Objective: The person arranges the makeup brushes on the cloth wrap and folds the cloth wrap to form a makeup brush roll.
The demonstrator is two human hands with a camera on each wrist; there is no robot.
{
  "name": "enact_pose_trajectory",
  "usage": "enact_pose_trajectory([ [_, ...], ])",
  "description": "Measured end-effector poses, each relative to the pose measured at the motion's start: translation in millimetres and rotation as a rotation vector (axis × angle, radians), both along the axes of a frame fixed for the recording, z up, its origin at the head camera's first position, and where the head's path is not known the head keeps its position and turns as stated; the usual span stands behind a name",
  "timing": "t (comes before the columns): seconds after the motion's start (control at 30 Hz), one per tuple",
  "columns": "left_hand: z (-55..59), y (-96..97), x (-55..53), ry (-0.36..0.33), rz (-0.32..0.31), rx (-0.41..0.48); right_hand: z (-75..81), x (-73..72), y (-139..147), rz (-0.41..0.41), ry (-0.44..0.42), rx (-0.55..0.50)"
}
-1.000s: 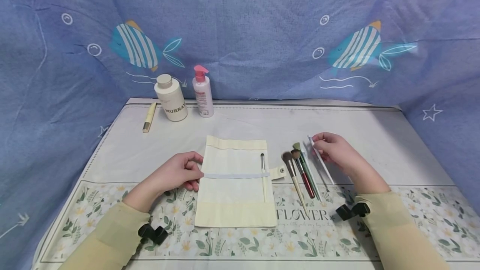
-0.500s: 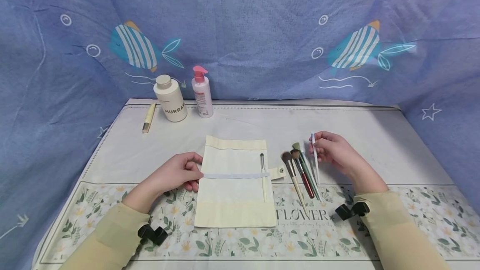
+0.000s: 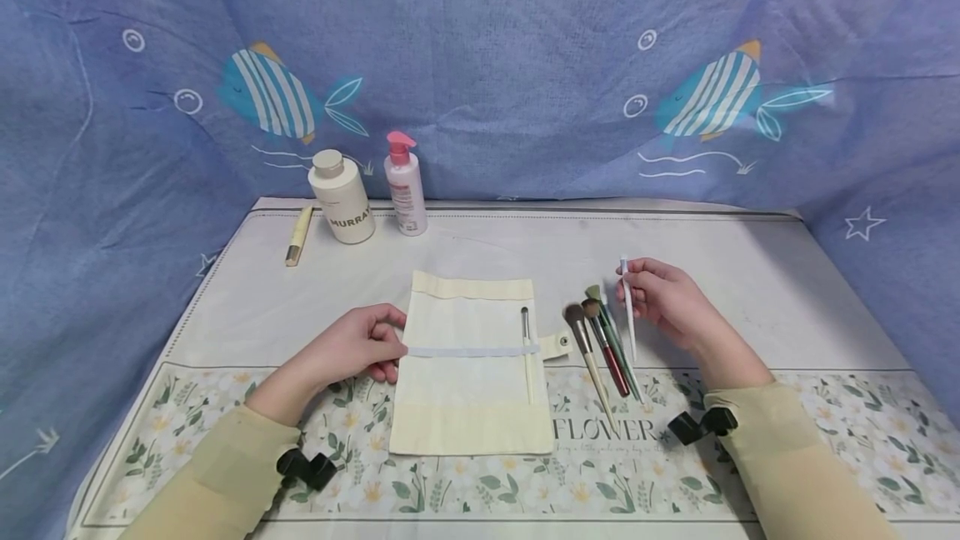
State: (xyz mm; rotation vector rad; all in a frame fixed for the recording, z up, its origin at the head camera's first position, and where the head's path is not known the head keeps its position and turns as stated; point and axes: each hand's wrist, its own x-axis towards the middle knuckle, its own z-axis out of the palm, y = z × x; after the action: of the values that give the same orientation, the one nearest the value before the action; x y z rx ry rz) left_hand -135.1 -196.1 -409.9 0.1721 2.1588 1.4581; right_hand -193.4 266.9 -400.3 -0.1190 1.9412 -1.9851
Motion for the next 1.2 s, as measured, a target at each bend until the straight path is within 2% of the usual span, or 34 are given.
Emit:
enact_pose_trajectory([
  [0.23, 0.0, 0.4, -0.1, -0.004, 0.011, -0.003, 0.1, 1.3, -4.5, 0.023, 0.027, -0.047],
  [0.8, 0.9, 2.4, -0.4, -0.010, 0.005, 0.001, 1.1, 4.6, -12.5, 0.038, -0.015, -0.086],
  [1.2, 0.5, -0.1, 0.2, -0.008, 0.001, 0.004, -1.9, 7.0, -22.1, 0.063, -0.006, -0.095],
])
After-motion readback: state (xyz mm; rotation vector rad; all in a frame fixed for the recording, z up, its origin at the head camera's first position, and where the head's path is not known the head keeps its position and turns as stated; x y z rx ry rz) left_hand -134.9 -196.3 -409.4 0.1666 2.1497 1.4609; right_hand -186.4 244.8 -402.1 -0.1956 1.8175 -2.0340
